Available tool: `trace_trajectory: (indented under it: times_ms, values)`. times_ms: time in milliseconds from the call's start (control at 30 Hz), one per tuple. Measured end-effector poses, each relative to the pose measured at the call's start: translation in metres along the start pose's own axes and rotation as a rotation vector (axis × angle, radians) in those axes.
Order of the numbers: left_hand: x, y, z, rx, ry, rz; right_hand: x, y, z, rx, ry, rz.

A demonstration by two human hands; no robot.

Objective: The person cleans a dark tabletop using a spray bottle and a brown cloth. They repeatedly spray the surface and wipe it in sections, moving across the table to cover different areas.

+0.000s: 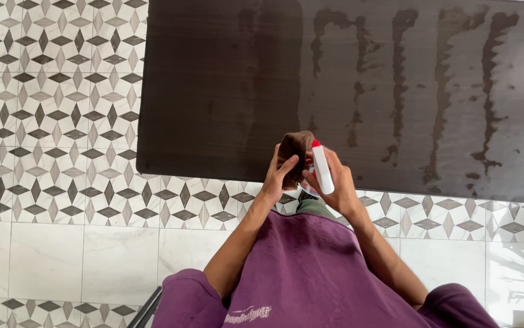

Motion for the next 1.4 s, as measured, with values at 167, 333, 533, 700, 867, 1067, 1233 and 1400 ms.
trace_trajectory:
  times_ms: [167, 333, 533, 700, 867, 1067, 1233, 1400]
  values:
    - [0.002, -0.011, 0.001, 0.06, -0.043, 0.454, -0.012, 0.004, 0.001, -0.128, -0.045, -0.039]
    - [0.029, -0.03, -0.008, 0.143, 0.047, 0.411, -0.02, 0.006, 0.001, -0.167, -0.025, -0.004]
    - [0.047, -0.043, -0.013, 0.146, -0.064, 0.382, -0.026, 0.003, 0.001, -0.123, 0.004, -0.019]
    - [0.029, -0.026, -0.007, -0.021, -0.218, 0.284, -0.036, 0.007, 0.001, -0.221, -0.018, -0.031]
    - [0.016, -0.027, 0.002, 0.145, -0.182, 0.247, -0.049, 0.012, -0.002, -0.27, -0.013, -0.07]
    - [0.013, -0.035, 0.006, 0.033, -0.168, 0.104, -0.055, 0.02, -0.002, -0.401, 0.013, -0.013]
    - [0.016, -0.035, 0.005, -0.003, -0.147, 0.094, -0.05, 0.006, -0.003, -0.259, 0.15, 0.025]
    - [0.013, -0.03, 0.002, 0.014, -0.153, 0.122, -0.053, 0.006, -0.005, -0.319, 0.178, 0.025]
Point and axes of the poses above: each hand's wrist, its own z-axis towards the middle knuckle, its own x-axis out of the palm, y = z × x, the point moved 6 cm from there along z, towards the middle knuckle, and after that the axes turned 3 degrees about z, right-handed, at the moved point
